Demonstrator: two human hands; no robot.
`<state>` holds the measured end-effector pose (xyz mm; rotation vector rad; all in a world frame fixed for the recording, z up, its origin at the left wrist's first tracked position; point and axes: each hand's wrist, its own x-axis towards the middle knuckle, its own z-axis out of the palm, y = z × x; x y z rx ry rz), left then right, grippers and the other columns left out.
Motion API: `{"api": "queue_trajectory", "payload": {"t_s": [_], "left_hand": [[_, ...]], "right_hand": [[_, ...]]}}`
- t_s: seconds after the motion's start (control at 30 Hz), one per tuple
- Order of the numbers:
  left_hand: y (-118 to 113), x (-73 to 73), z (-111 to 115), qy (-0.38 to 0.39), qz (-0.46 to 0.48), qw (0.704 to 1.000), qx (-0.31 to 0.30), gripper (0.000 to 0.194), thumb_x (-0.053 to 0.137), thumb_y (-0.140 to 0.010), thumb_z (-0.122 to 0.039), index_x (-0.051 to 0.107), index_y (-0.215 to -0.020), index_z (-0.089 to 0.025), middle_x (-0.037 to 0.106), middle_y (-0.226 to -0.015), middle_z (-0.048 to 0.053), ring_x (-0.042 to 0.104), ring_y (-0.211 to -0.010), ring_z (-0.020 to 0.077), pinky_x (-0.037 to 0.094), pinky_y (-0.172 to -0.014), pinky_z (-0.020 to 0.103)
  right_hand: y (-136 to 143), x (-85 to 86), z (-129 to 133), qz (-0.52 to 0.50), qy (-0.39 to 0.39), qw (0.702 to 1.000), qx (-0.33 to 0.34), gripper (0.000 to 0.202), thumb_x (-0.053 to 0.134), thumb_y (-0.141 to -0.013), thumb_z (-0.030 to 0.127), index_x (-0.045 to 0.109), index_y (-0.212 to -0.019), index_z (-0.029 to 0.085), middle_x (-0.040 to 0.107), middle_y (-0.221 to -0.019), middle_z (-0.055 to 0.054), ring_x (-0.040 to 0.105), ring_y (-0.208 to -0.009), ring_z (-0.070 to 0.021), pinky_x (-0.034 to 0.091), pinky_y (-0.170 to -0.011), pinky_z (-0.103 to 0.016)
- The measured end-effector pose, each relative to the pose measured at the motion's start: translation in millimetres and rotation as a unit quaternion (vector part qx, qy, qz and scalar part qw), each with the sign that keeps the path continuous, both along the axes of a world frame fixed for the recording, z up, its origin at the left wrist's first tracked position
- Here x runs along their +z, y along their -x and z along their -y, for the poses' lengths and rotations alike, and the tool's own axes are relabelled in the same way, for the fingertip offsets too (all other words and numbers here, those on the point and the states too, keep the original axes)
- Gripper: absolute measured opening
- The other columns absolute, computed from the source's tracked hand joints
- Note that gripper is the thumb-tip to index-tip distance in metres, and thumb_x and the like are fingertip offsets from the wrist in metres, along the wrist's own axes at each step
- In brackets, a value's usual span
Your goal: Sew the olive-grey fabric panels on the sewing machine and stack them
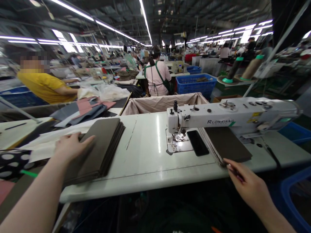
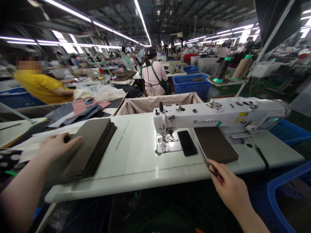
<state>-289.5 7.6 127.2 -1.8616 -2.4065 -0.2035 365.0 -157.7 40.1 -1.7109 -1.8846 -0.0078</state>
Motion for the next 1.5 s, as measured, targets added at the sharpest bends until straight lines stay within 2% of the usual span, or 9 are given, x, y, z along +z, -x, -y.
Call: {"api": "queue_trajectory", "payload": {"t_s": [0.2, 0.43, 0.6, 0.73, 0.83, 0.9, 1.1, 1.3, 1.5], "left_hand": [[-59, -22.9, 15, 0.081, -0.009, 0.994, -0.067, 0.1, 0.048, -0.081, -0.071, 0.015, -0.151, -0.007, 0.016, -0.154, 0.029, 0.017, -0.139, 0.0477, 0.019, -0.101, 0.068], [-43, -26.5, 20, 0.088, -0.016, 0.995, -0.041, 0.095, 0.052, -0.081, -0.065, 0.021, -0.15, -0.008, 0.021, -0.153, 0.028, 0.02, -0.14, 0.0448, 0.021, -0.101, 0.068], [-125, -33.5, 42, -0.007, 0.151, 0.973, -0.176, 0.081, 0.055, -0.081, -0.062, 0.03, -0.148, -0.023, 0.034, -0.152, 0.012, 0.035, -0.136, 0.0342, 0.028, -0.11, 0.051], [-243, -54.8, 78, 0.25, 0.531, 0.772, -0.244, 0.056, 0.047, -0.091, -0.056, 0.046, -0.138, -0.026, 0.051, -0.14, 0.008, 0.051, -0.125, 0.0269, 0.04, -0.106, 0.043], [-316, -75.3, 91, 0.343, 0.71, 0.57, -0.232, 0.057, 0.034, -0.094, -0.06, 0.05, -0.135, -0.023, 0.054, -0.137, 0.012, 0.055, -0.121, 0.0285, 0.045, -0.1, 0.045], [-345, -86.4, 90, 0.349, 0.761, 0.505, -0.208, 0.06, 0.031, -0.094, -0.063, 0.049, -0.136, -0.024, 0.057, -0.131, 0.014, 0.059, -0.115, 0.028, 0.049, -0.095, 0.044], [-338, -106.9, 82, 0.292, 0.708, 0.613, -0.196, 0.061, 0.067, -0.083, -0.038, 0.044, -0.138, -0.027, 0.064, -0.103, 0.008, 0.064, -0.081, 0.018, 0.052, -0.07, 0.03], [-294, -100.6, 114, 0.226, 0.568, 0.75, -0.253, 0.048, 0.048, -0.094, -0.045, 0.043, -0.14, -0.033, 0.062, -0.117, 0.007, 0.061, -0.103, 0.0224, 0.048, -0.095, 0.043], [-263, -62.3, 123, 0.302, 0.498, 0.656, -0.48, 0.072, 0.046, -0.079, -0.075, 0.053, -0.135, -0.03, 0.052, -0.139, 0.008, 0.033, -0.137, 0.0358, 0.026, -0.112, 0.055]], "right_hand": [[-23, 22.2, -33, 0.136, 0.011, 0.989, -0.05, 0.059, 0.047, -0.091, 0.056, 0.04, -0.144, 0.032, 0.05, -0.141, -0.006, 0.068, -0.092, -0.0242, 0.056, -0.06, -0.03], [-51, 2.0, -47, 0.224, 0.072, 0.972, 0.018, 0.048, 0.043, -0.094, 0.049, 0.046, -0.139, 0.031, 0.05, -0.143, -0.001, 0.071, -0.085, -0.022, 0.056, -0.056, -0.031], [-61, 21.0, -47, 0.226, 0.017, 0.973, 0.042, 0.035, 0.043, -0.093, 0.024, 0.057, -0.125, 0.021, 0.067, -0.121, -0.005, 0.07, -0.08, -0.0209, 0.051, -0.064, -0.032], [-24, 59.2, -23, 0.143, -0.099, 0.985, 0.022, 0.025, 0.048, -0.089, 0.02, 0.061, -0.11, 0.017, 0.071, -0.087, -0.006, 0.064, -0.068, -0.0191, 0.043, -0.063, -0.031], [38, 79.1, 2, 0.067, -0.04, 0.971, 0.225, 0.022, 0.045, -0.088, 0.02, 0.058, -0.107, 0.018, 0.069, -0.085, -0.004, 0.063, -0.07, -0.0167, 0.04, -0.063, -0.03], [80, 75.4, 11, 0.04, 0.058, 0.925, 0.373, 0.015, 0.048, -0.089, 0.026, 0.058, -0.099, 0.021, 0.069, -0.083, 0.0, 0.062, -0.069, -0.0146, 0.037, -0.059, -0.029], [139, 14.2, -1, -0.035, 0.155, 0.797, 0.583, 0.016, 0.049, -0.094, 0.028, 0.058, -0.104, 0.021, 0.07, -0.096, 0.004, 0.063, -0.083, -0.0074, 0.038, -0.061, -0.019], [155, 8.8, -19, -0.063, 0.198, 0.776, 0.595, 0.019, 0.053, -0.091, 0.034, 0.061, -0.1, 0.02, 0.07, -0.092, 0.002, 0.063, -0.085, -0.0104, 0.04, -0.067, -0.018], [98, 81.2, -37, -0.254, 0.16, 0.87, 0.392, 0.022, 0.047, -0.095, 0.032, 0.064, -0.089, 0.02, 0.066, -0.073, 0.001, 0.06, -0.063, -0.0102, 0.044, -0.058, -0.019]]}}
